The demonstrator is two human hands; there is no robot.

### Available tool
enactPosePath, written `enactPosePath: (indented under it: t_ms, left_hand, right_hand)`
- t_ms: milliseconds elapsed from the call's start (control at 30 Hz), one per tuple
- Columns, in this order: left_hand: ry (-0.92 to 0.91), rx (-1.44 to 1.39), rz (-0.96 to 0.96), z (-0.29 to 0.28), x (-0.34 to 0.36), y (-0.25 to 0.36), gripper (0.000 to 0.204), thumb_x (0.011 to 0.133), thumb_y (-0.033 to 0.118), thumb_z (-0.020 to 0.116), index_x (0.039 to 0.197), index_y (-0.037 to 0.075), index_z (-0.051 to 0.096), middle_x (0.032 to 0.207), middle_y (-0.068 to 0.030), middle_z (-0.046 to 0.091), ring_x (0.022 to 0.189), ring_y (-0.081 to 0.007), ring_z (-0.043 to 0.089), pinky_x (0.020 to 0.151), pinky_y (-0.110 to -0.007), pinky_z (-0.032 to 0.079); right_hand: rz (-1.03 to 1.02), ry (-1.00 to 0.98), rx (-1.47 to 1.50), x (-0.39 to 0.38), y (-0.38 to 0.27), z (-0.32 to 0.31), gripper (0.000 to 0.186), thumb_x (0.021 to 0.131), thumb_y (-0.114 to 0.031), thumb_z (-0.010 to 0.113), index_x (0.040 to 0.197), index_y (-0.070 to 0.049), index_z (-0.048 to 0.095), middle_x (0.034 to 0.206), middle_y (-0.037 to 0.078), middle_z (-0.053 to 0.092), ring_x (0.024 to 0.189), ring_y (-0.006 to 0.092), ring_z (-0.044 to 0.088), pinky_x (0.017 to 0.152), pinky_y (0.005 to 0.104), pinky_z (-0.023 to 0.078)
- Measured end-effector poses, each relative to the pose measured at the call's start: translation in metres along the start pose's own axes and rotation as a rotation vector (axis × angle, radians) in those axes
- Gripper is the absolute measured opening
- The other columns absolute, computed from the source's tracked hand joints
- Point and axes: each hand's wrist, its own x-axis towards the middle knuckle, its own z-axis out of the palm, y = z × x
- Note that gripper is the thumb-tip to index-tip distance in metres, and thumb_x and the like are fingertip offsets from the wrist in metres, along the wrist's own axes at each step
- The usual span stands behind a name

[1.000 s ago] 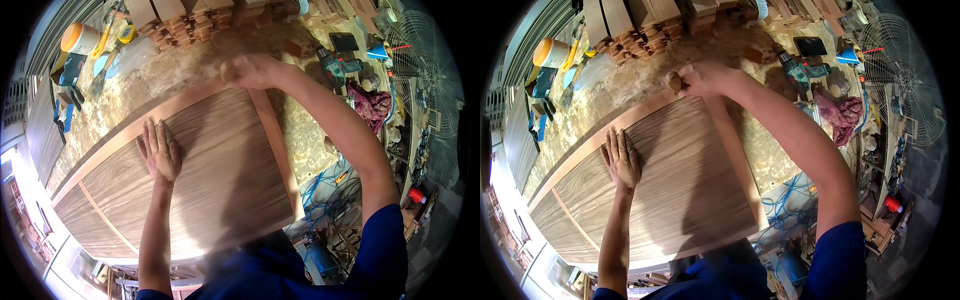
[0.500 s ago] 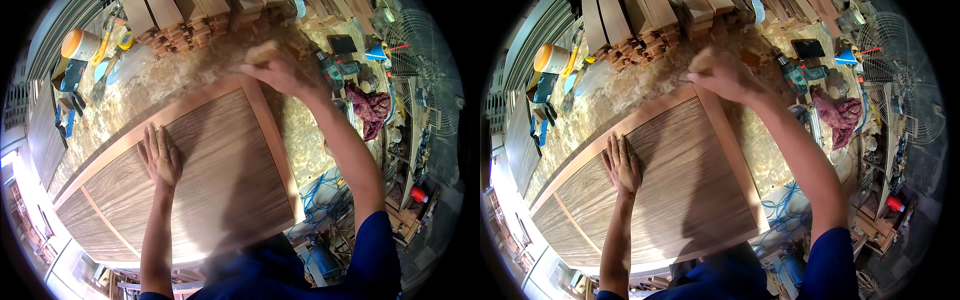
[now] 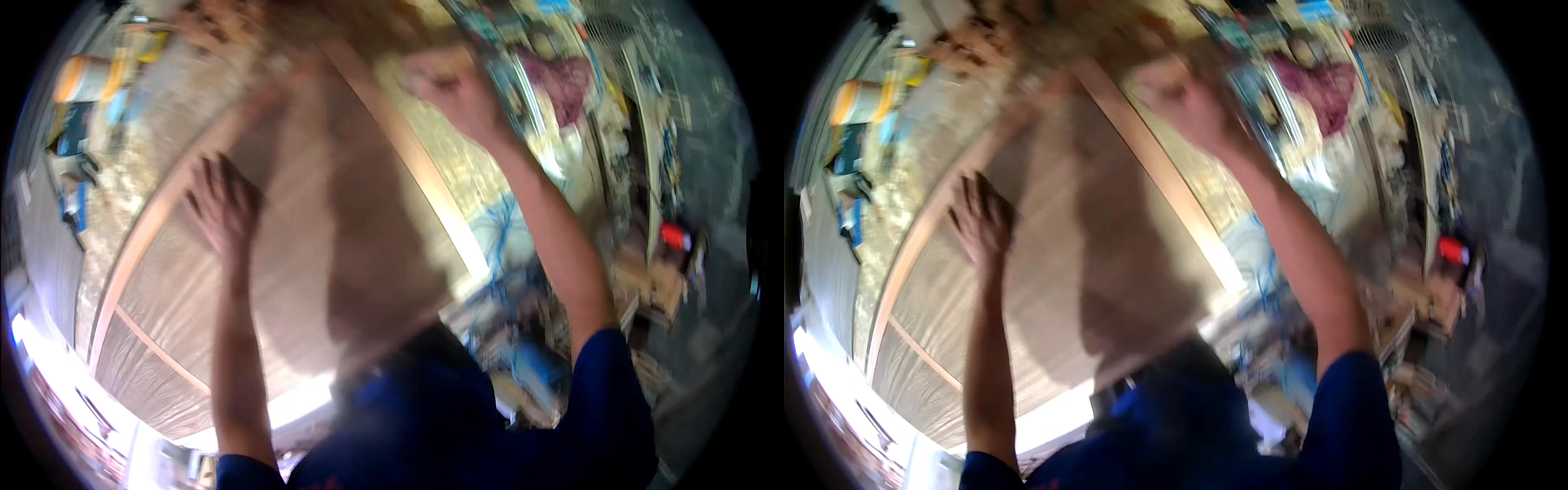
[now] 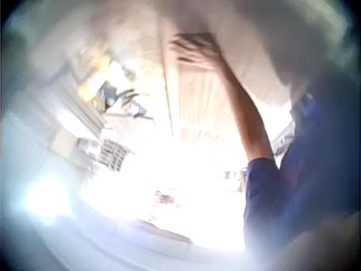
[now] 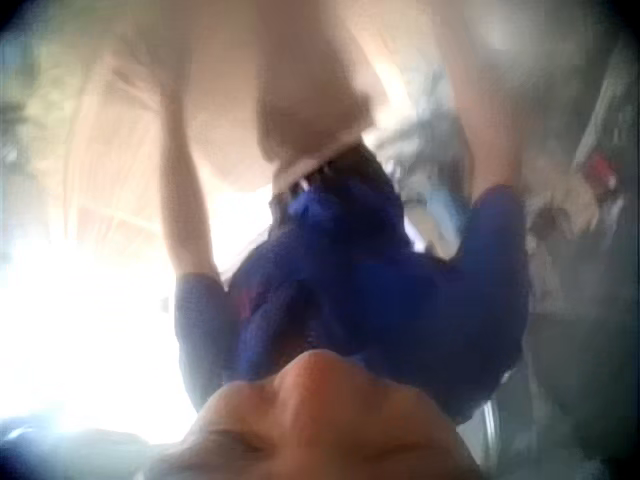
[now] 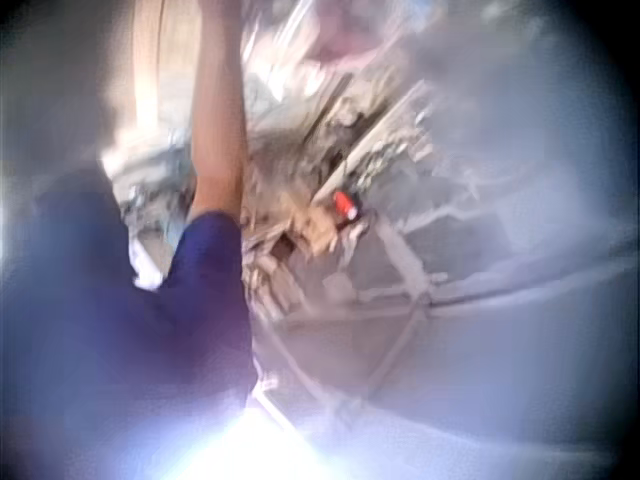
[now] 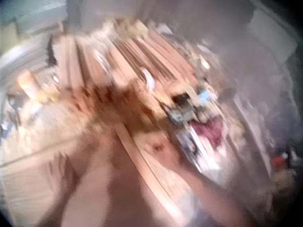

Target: The person uses a nail gun to attach trim to a large wooden panel, then sands the surface and edges with an orbital sander and sanding block. They use a utility knife to trim excess material and move the panel with a pallet jack before returning to sanding.

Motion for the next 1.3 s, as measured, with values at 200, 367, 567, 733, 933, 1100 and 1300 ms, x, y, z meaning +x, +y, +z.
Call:
enactPosePath:
  t_ms: [200,367,567,733,933,1100,1300]
  left_hand:
    - [0.064,-0.092,0.052,0.015,-0.007,-0.012,0.066,0.109,0.056,0.029,0.166,0.023,0.029,0.173,-0.0047,0.026,0.159,-0.0275,0.022,0.126,-0.058,0.014]
    - [0.015,-0.039,0.061,0.024,-0.006,-0.025,0.066,0.110,0.058,0.026,0.168,0.026,0.022,0.174,-0.0036,0.022,0.159,-0.0252,0.022,0.127,-0.054,0.017]
    - [0.000,0.062,0.151,0.010,-0.008,-0.035,0.065,0.106,0.042,0.045,0.165,0.021,0.031,0.172,-0.0047,0.027,0.158,-0.0235,0.025,0.128,-0.057,0.014]
    - [-0.037,-0.063,0.084,-0.024,-0.008,-0.028,0.064,0.104,0.037,0.045,0.164,0.017,0.033,0.171,-0.0056,0.030,0.159,-0.0264,0.024,0.128,-0.056,0.009]
    - [-0.151,-0.100,0.016,-0.038,-0.003,-0.025,0.067,0.101,0.034,0.049,0.164,0.018,0.033,0.171,-0.0063,0.030,0.159,-0.0302,0.021,0.129,-0.057,0.007]
    - [-0.181,-0.143,0.001,-0.046,0.006,-0.018,0.070,0.096,0.027,0.053,0.163,0.015,0.035,0.170,-0.0096,0.031,0.158,-0.0337,0.023,0.129,-0.058,0.008]
    - [-0.177,-0.152,0.000,-0.044,0.011,-0.014,0.070,0.095,0.025,0.055,0.162,0.014,0.037,0.168,-0.0105,0.033,0.158,-0.0337,0.025,0.129,-0.058,0.009]
  right_hand:
    - [0.078,-0.044,0.113,-0.079,-0.032,-0.031,0.008,0.097,-0.004,0.066,0.104,-0.002,0.064,0.097,0.003,0.056,0.089,0.0125,0.054,0.081,0.0285,0.048]
    - [0.242,0.040,0.047,-0.143,-0.045,-0.048,0.011,0.093,-0.012,0.071,0.095,-0.004,0.063,0.099,0.005,0.071,0.080,0.0138,0.066,0.071,0.0307,0.054]
    - [0.275,0.031,0.010,-0.180,-0.029,-0.045,0.012,0.097,-0.009,0.069,0.099,0.002,0.071,0.104,0.006,0.069,0.087,0.0161,0.068,0.073,0.0292,0.058]
    - [0.124,0.053,0.016,-0.156,-0.020,0.006,0.007,0.087,0.003,0.074,0.094,0.002,0.075,0.103,0.010,0.074,0.094,0.0255,0.073,0.076,0.0354,0.059]
    - [0.126,0.008,0.078,-0.071,-0.020,0.043,0.016,0.088,0.004,0.071,0.103,-0.001,0.071,0.097,0.011,0.072,0.089,0.0271,0.071,0.077,0.0352,0.056]
    - [-0.001,0.000,0.002,-0.027,-0.005,0.048,0.015,0.089,0.003,0.071,0.103,-0.001,0.070,0.094,0.012,0.070,0.088,0.0286,0.070,0.077,0.0363,0.055]
    - [0.025,-0.022,-0.010,-0.020,0.003,0.046,0.015,0.089,0.003,0.071,0.103,0.000,0.070,0.096,0.014,0.070,0.091,0.0290,0.070,0.078,0.0363,0.055]
